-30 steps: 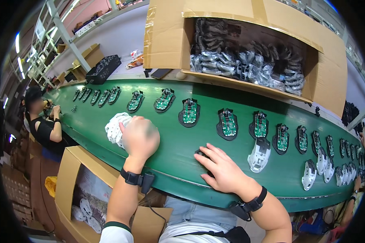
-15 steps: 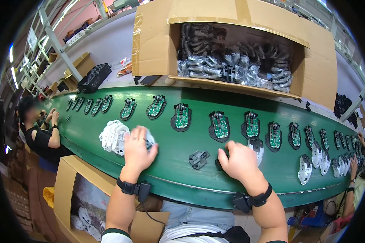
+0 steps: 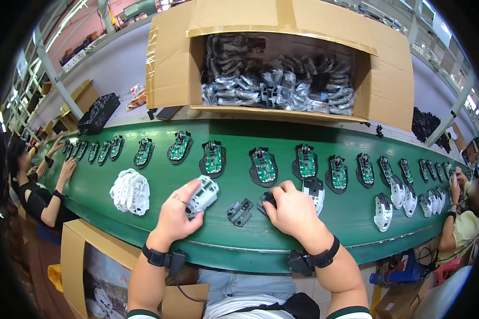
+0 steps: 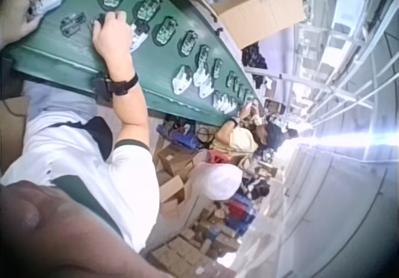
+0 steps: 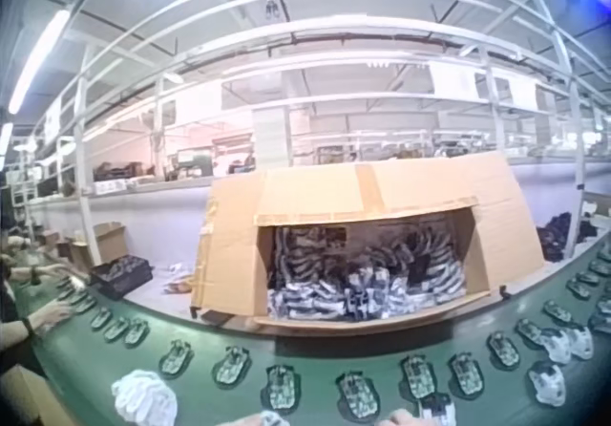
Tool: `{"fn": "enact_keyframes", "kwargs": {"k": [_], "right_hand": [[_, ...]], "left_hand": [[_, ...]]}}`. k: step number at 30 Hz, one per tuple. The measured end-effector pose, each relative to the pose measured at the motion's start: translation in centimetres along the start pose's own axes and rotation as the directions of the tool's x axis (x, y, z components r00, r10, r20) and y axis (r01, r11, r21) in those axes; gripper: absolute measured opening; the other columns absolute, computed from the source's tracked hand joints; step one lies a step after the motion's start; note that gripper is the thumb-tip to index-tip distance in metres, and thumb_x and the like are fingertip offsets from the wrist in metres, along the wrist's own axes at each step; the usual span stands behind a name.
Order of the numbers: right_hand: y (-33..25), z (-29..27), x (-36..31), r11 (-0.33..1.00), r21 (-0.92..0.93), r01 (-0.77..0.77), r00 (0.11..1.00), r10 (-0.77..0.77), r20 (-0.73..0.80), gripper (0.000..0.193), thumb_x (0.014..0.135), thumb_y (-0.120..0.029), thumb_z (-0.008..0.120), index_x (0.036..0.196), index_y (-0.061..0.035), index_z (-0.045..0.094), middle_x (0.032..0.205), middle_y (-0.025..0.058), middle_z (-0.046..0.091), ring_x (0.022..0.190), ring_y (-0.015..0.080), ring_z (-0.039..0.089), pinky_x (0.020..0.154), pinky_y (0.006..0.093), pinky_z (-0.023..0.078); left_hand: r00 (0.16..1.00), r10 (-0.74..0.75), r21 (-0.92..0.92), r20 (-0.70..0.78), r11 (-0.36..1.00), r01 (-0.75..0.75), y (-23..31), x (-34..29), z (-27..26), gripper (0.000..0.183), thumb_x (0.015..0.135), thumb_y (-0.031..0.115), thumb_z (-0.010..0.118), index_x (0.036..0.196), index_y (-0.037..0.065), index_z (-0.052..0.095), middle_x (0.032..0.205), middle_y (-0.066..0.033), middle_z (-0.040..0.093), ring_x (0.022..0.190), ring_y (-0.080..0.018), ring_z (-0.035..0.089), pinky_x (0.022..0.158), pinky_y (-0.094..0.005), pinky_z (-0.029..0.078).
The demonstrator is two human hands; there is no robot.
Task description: The person assembles small electronic devices by hand at a factory workstation. They pick up white plastic housings and black internal components, snap them together, and place the finished units on a green table. The person also handles small plastic bags containing parts, opening them and placing the contents on the table.
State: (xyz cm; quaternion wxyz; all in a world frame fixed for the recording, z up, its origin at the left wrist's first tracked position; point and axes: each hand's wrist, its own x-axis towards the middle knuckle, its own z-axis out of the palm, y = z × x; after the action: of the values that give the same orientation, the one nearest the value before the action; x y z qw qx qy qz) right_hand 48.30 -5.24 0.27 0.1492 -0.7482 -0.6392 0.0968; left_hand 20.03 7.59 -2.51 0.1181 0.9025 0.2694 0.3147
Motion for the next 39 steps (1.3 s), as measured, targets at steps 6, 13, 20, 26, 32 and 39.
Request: {"fn": "enact_keyframes", "kwargs": {"k": [6,13,20,26,32,39], "right_hand": [[0.2,-0.7,-0.5,0.959,0.188,0.211,0.969,-0.230,0.090,0.069,0.080,-0.025,0.084,0.137,0.0004,0.056,0.137,0.0220,0.054,0.094,0.0374,0.070,0.088,0.0438,0.058],[1.1,-1.3,-0.3,0.960,0.158,0.231,0.941,-0.262,0.214,0.076,0.077,-0.023,0.085,0.140,0.0029,0.053,0.135,0.0218,0.058,0.103,0.0378,0.068,0.092,0.0441,0.056],[-0.6,0.4,0.8,0.790,0.356,0.499,0.865,-0.431,-0.257,0.077,0.077,-0.035,0.088,0.137,0.0013,0.058,0.116,0.0183,0.069,0.104,0.0357,0.068,0.091,0.0418,0.056],[-3.0,3.8,0.7,0.654,0.361,0.665,0.743,-0.526,-0.414,0.079,0.079,-0.035,0.088,0.138,0.0067,0.056,0.130,0.0246,0.065,0.112,0.0375,0.067,0.097,0.0421,0.054],[-4.1,4.1,0.7,0.642,0.316,0.699,0.705,-0.544,-0.455,0.081,0.078,-0.036,0.088,0.139,0.0069,0.056,0.138,0.0255,0.060,0.117,0.0390,0.064,0.099,0.0432,0.054],[-4.4,4.4,0.5,0.706,0.265,0.657,0.724,-0.494,-0.481,0.077,0.078,-0.037,0.087,0.138,0.0025,0.058,0.141,0.0235,0.059,0.120,0.0390,0.063,0.100,0.0451,0.053]], "left_hand": [[0.996,0.005,0.075,-0.089,0.997,0.002,3.0,0.8,-0.2,0.078,0.069,0.013,0.077,0.142,-0.002,0.053,0.117,-0.0188,0.067,0.090,-0.0342,0.063,0.088,-0.0406,0.054],[0.979,-0.148,-0.204,-0.137,0.972,0.118,2.4,-0.6,2.0,0.073,0.071,0.017,0.085,0.135,-0.005,0.057,0.104,-0.0193,0.069,0.086,-0.0309,0.068,0.081,-0.0378,0.056],[0.982,-0.150,-0.368,-0.113,0.925,0.099,3.7,-0.8,1.9,0.066,0.072,0.007,0.079,0.134,-0.001,0.059,0.099,-0.0173,0.069,0.083,-0.0304,0.069,0.077,-0.0369,0.056],[0.983,-0.080,-0.449,-0.167,0.893,-0.004,4.3,-0.8,1.8,0.063,0.070,0.006,0.078,0.131,-0.002,0.061,0.094,-0.0161,0.068,0.076,-0.0289,0.068,0.070,-0.0351,0.055],[0.985,-0.045,-0.506,-0.165,0.861,-0.046,4.3,-1.2,0.9,0.061,0.073,0.008,0.077,0.131,-0.003,0.062,0.095,-0.0166,0.069,0.075,-0.0293,0.068,0.070,-0.0352,0.055],[0.989,-0.041,-0.521,-0.143,0.852,-0.040,4.3,-1.5,1.3,0.056,0.078,0.013,0.079,0.130,-0.003,0.063,0.098,-0.0165,0.071,0.081,-0.0269,0.071,0.074,-0.0338,0.057]]}}
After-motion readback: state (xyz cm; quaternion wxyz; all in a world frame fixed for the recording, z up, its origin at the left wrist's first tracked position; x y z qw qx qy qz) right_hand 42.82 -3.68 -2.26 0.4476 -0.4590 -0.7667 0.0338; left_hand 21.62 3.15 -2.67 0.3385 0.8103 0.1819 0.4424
